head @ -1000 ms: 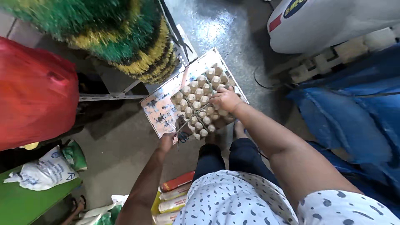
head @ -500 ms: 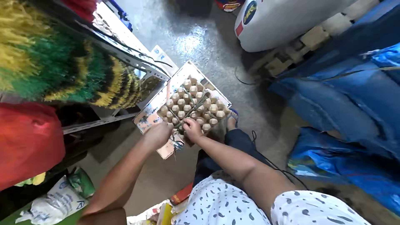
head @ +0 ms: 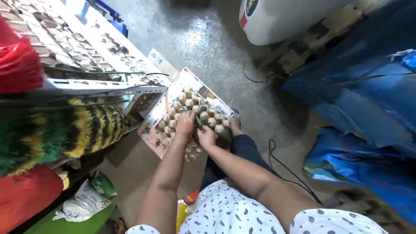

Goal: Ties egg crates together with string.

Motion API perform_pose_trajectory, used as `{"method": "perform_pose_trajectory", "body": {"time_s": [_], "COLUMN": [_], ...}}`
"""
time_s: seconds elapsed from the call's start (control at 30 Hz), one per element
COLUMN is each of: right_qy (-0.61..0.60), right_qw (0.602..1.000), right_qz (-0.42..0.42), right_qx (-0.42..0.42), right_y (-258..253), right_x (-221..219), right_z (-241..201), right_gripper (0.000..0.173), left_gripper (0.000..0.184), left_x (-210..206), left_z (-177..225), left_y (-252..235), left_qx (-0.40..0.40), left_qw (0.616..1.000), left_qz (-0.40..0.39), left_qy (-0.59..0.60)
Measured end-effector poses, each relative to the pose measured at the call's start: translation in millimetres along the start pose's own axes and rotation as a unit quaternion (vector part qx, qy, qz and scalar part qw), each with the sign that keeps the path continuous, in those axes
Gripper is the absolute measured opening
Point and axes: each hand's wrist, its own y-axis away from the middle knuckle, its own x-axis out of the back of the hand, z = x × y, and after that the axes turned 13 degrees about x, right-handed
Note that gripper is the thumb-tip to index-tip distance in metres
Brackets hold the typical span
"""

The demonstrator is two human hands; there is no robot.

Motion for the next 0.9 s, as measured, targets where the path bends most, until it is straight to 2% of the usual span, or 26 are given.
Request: {"method": "perform_pose_trajectory", "body": {"time_s": [0.07, 0.13, 0.23, 0.3, 0.43, 0.53, 0.63, 0.7, 0.77, 0.8, 0.83, 0.87, 0.9], "right_qy": [0.003, -0.001, 0.003, 0.001, 0.004, 0.008, 0.009, 0.029, 0.085, 0.127, 0.166, 0.203, 0.237], "right_qw": [1.0, 0.999, 0.998, 0.997, 0.997, 0.996, 0.996, 0.994, 0.991, 0.983, 0.962, 0.925, 0.879], "right_qz": [-0.019, -0.036, -0.057, -0.071, -0.078, -0.078, -0.079, -0.097, -0.097, -0.082, -0.054, -0.032, -0.037], "right_qx": [0.002, -0.005, -0.017, -0.025, -0.029, -0.039, -0.046, -0.04, 0.025, 0.103, 0.208, 0.32, 0.411], "right_y": [-5.6, -9.3, -11.2, -10.3, -9.1, -8.9, -10.3, -7.4, 1.9, 7.2, 8.3, 3.3, -6.5], "right_x": [5.3, 9.2, 12.9, 17.4, 21.0, 20.8, 19.7, 23.4, 29.0, 30.5, 30.1, 29.9, 30.6], "right_z": [0.2, 1.2, -1.8, -7.7, -13.4, -16.9, -16.0, -17.0, -22.5, -22.5, -18.3, -12.6, -8.4], "right_gripper": [0.025, 0.025, 0.024, 0.024, 0.025, 0.031, 0.033, 0.037, 0.039, 0.037, 0.032, 0.028, 0.032], "left_gripper": [0.02, 0.017, 0.029, 0.036, 0.036, 0.034, 0.024, 0.025, 0.027, 0.026, 0.024, 0.022, 0.023], "left_x": [-11.8, -13.1, 4.1, 10.9, 18.8, 24.0, 31.0, 37.0, 45.7, 51.2, 55.5, 59.1, 62.4], "left_z": [10.3, 25.1, 46.1, 49.4, 39.2, 35.5, 34.2, 29.9, 20.4, 14.7, 8.7, 3.4, -1.1], "left_y": [5.7, 9.0, 4.1, -2.8, -11.5, -19.6, -17.4, -11.6, -10.3, -10.5, -9.3, -6.9, -3.3], "left_qx": [0.037, 0.109, 0.272, 0.324, 0.332, 0.343, 0.329, 0.312, 0.297, 0.292, 0.279, 0.267, 0.26], "left_qw": [0.997, 0.991, 0.958, 0.93, 0.907, 0.901, 0.908, 0.915, 0.921, 0.924, 0.929, 0.933, 0.934], "left_qz": [0.053, 0.072, -0.076, -0.152, -0.208, -0.227, -0.219, -0.2, -0.196, -0.203, -0.208, -0.214, -0.226], "left_qy": [0.03, 0.031, 0.046, 0.087, 0.157, 0.138, 0.14, 0.16, 0.158, 0.141, 0.126, 0.113, 0.097]}}
